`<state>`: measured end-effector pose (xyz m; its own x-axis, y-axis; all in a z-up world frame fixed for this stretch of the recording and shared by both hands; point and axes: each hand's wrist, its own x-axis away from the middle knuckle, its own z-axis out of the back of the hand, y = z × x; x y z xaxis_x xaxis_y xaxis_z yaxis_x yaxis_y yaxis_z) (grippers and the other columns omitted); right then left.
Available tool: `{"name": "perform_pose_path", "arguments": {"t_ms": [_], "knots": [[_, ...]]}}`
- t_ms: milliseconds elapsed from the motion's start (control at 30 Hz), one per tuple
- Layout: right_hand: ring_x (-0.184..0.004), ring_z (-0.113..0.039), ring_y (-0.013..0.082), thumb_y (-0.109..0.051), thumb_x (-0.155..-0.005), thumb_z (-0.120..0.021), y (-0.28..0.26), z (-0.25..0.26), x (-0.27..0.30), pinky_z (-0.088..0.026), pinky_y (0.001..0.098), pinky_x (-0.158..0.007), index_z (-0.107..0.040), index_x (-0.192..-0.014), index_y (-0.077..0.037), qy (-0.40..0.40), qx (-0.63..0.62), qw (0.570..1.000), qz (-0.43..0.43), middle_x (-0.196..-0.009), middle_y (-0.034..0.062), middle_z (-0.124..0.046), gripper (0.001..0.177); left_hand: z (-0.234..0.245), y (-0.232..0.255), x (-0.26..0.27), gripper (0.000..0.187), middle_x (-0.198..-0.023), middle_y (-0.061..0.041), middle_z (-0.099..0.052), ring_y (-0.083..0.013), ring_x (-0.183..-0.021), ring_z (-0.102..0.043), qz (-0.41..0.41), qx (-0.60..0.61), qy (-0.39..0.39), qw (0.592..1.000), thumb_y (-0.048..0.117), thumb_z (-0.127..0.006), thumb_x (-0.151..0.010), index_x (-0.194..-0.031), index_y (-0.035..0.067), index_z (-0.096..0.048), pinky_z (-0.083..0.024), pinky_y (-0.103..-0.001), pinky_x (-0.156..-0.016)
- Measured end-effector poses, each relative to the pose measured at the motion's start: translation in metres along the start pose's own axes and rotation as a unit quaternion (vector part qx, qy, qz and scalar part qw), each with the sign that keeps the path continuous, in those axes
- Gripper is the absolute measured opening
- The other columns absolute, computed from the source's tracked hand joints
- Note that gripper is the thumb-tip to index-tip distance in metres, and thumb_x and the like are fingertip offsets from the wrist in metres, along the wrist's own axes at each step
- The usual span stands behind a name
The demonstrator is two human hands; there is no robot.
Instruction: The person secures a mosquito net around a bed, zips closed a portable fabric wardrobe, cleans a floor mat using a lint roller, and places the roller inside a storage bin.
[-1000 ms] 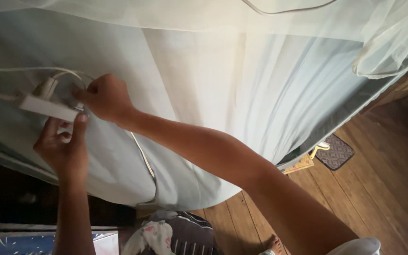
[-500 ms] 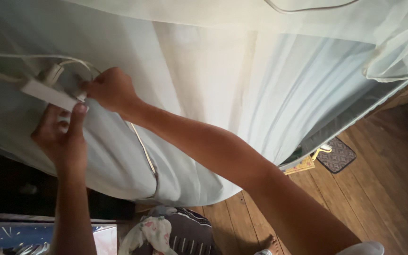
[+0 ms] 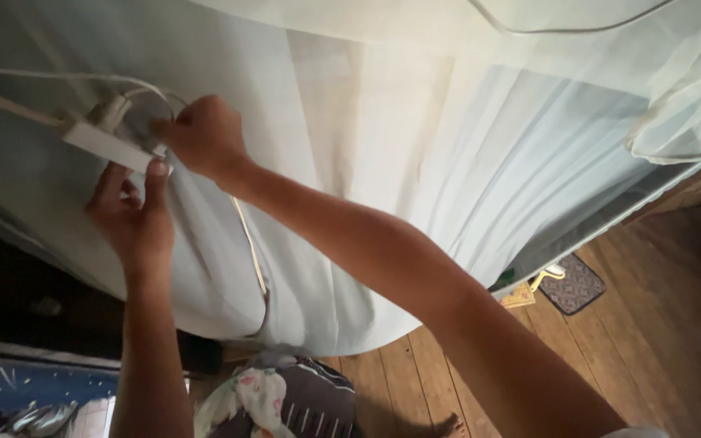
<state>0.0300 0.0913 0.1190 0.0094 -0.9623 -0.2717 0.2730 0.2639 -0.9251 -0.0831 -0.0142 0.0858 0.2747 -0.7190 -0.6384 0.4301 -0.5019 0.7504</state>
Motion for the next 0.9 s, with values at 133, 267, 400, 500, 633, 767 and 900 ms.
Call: {"name": "perform_pose_path", "arguments": {"t_ms": [133, 267, 400, 500, 633, 767, 900], "knots": [[-0.04, -0.047, 0.0153, -0.03, -0.078, -0.08, -0.004, 0.006, 0.005, -0.042, 0.0386, -0.042, -0.064, -0.051, 0.003, -0.011, -0.004, 1.0, 0.014, -0.044, 0.0104, -0.053, 0.045, -0.002, 0.004, -0.002, 0.029, -0.101, 0.002, -0.067, -0.0103, -0.077, -0.039, -0.001, -0.017, 0.018, 1.0, 0.03, -0.074, -0.105, -0.119, 0.005, -0.073, -0.031, -0.028, -0.062], [-0.037, -0.048, 0.0139, -0.029, -0.079, -0.08, -0.01, 0.01, 0.008, -0.038, 0.0371, -0.038, -0.07, -0.057, 0.0, -0.068, -0.132, 0.978, -0.149, -0.046, 0.0054, -0.057, 0.038, 0.001, 0.009, -0.002, 0.023, -0.1, -0.001, -0.067, -0.0116, -0.08, -0.04, -0.022, -0.029, 0.023, 0.999, 0.019, -0.073, -0.105, -0.122, 0.004, -0.074, -0.032, -0.03, -0.068], [-0.042, -0.052, 0.0134, -0.018, -0.079, -0.081, -0.011, -0.001, 0.007, -0.037, 0.0355, -0.038, -0.069, -0.061, 0.005, -0.085, -0.247, 0.946, -0.19, -0.053, 0.0061, -0.064, 0.032, 0.008, 0.012, -0.001, 0.017, -0.095, 0.0, -0.067, -0.0119, -0.078, -0.04, 0.001, -0.038, 0.037, 0.999, 0.019, -0.073, -0.104, -0.113, 0.005, -0.073, -0.033, -0.03, -0.068], [-0.04, -0.057, 0.0153, -0.022, -0.077, -0.081, -0.011, -0.01, 0.007, -0.045, 0.0368, -0.04, -0.07, -0.056, 0.002, -0.052, -0.112, 0.985, -0.118, -0.049, 0.0073, -0.064, 0.033, 0.013, 0.009, 0.0, 0.023, -0.094, 0.001, -0.066, -0.0119, -0.075, -0.038, 0.03, -0.051, 0.033, 0.998, 0.018, -0.072, -0.099, -0.118, 0.006, -0.075, -0.034, -0.03, -0.064], [-0.038, -0.056, 0.018, -0.026, -0.076, -0.078, -0.012, -0.017, 0.003, -0.048, 0.0371, -0.047, -0.067, -0.053, 0.001, 0.006, 0.022, 0.997, 0.073, -0.044, 0.0108, -0.058, 0.038, 0.015, 0.002, -0.004, 0.023, -0.091, -0.002, -0.061, -0.0138, -0.077, -0.036, 0.0, -0.056, 0.035, 0.998, 0.021, -0.076, -0.102, -0.119, 0.005, -0.076, -0.033, -0.032, -0.067], [-0.04, -0.058, 0.0164, -0.026, -0.075, -0.079, -0.007, -0.016, 0.005, -0.049, 0.0392, -0.045, -0.07, -0.054, 0.001, -0.012, -0.039, 0.999, -0.01, -0.045, 0.0101, -0.062, 0.035, 0.016, 0.0, -0.005, 0.026, -0.095, -0.003, -0.067, -0.0157, -0.077, -0.037, -0.016, -0.087, 0.045, 0.995, 0.021, -0.075, -0.098, -0.118, 0.006, -0.076, -0.034, -0.033, -0.068], [-0.042, -0.052, 0.017, -0.024, -0.08, -0.078, -0.004, -0.021, 0.008, -0.042, 0.0425, -0.043, -0.069, -0.059, 0.004, -0.077, -0.156, 0.972, -0.156, -0.054, 0.0083, -0.064, 0.036, 0.021, 0.0, 0.0, 0.023, -0.101, -0.002, -0.07, -0.0157, -0.084, -0.043, -0.019, -0.093, 0.038, 0.995, 0.022, -0.074, -0.102, -0.12, 0.007, -0.075, -0.037, -0.033, -0.074]]}}
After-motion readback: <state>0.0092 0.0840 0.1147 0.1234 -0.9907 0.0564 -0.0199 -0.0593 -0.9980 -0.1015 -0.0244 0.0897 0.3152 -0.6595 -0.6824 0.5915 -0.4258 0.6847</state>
